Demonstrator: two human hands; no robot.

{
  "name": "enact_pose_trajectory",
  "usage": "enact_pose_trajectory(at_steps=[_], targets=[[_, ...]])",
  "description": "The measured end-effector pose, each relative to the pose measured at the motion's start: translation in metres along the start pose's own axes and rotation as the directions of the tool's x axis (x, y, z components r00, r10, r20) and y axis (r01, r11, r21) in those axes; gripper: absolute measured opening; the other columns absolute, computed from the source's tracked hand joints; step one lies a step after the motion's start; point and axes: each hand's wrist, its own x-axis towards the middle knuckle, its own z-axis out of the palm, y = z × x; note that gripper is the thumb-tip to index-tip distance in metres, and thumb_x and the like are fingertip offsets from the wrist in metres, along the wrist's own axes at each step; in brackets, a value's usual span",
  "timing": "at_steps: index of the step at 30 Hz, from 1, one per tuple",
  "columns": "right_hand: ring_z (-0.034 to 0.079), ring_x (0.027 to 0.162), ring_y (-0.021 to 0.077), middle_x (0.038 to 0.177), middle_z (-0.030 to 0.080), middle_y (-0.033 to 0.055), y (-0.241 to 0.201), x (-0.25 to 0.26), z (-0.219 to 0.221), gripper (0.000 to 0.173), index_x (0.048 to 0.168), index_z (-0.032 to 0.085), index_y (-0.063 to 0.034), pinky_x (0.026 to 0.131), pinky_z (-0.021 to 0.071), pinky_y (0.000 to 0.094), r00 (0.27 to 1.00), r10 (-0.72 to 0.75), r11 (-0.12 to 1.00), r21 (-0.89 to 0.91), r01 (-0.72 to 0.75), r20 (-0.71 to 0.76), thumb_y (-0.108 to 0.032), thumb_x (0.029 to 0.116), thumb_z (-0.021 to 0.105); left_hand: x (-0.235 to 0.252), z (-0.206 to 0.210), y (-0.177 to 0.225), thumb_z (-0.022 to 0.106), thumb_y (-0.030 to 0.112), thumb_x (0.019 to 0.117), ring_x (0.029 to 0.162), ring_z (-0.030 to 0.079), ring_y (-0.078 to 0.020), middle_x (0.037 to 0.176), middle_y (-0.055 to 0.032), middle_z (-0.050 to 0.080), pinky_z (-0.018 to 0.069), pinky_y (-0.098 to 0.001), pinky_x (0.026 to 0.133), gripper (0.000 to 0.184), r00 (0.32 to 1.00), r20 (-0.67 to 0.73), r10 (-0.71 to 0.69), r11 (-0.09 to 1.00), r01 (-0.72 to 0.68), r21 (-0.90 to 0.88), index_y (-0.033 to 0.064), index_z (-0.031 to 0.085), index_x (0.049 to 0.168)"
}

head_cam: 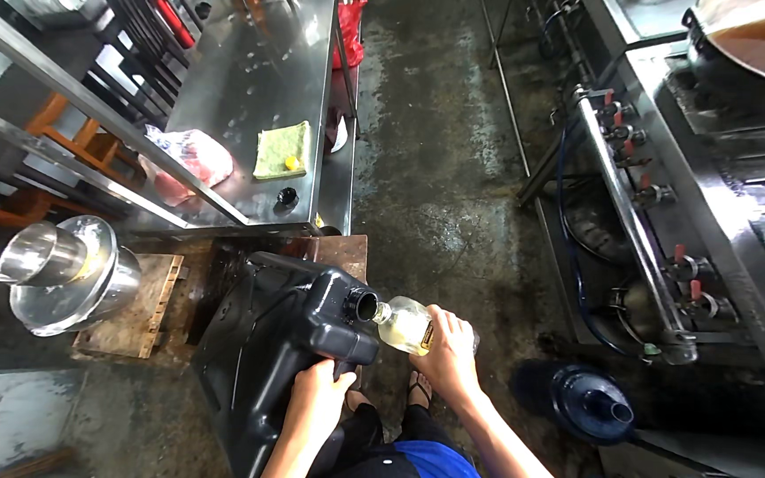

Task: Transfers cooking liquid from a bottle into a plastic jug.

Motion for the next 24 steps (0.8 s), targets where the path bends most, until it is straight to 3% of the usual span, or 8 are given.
enact_pose_trajectory(at_steps=[24], targets=[[0.06, 0.12, 0.03, 0.125, 0.065, 0.0082, 0.0037, 0.0011, -0.0013, 0.085, 0.137, 0.057, -0.0145, 0.11, 0.0401, 0.0611, 1.0, -0.019, 1.0, -0.008, 0.019, -0.002, -0.031, 0.0615, 0.093, -0.0008, 0.0019, 0.0009, 0.071, 0.038, 0.0966, 0.074, 0.071, -0.0169, 0.083, -0.0043, 0.071, 0.0603, -0.0395, 0.075, 0.029, 1.0, 0.004, 0.007, 1.0, -0.007, 0.007, 0.009, 0.07, 0.099]])
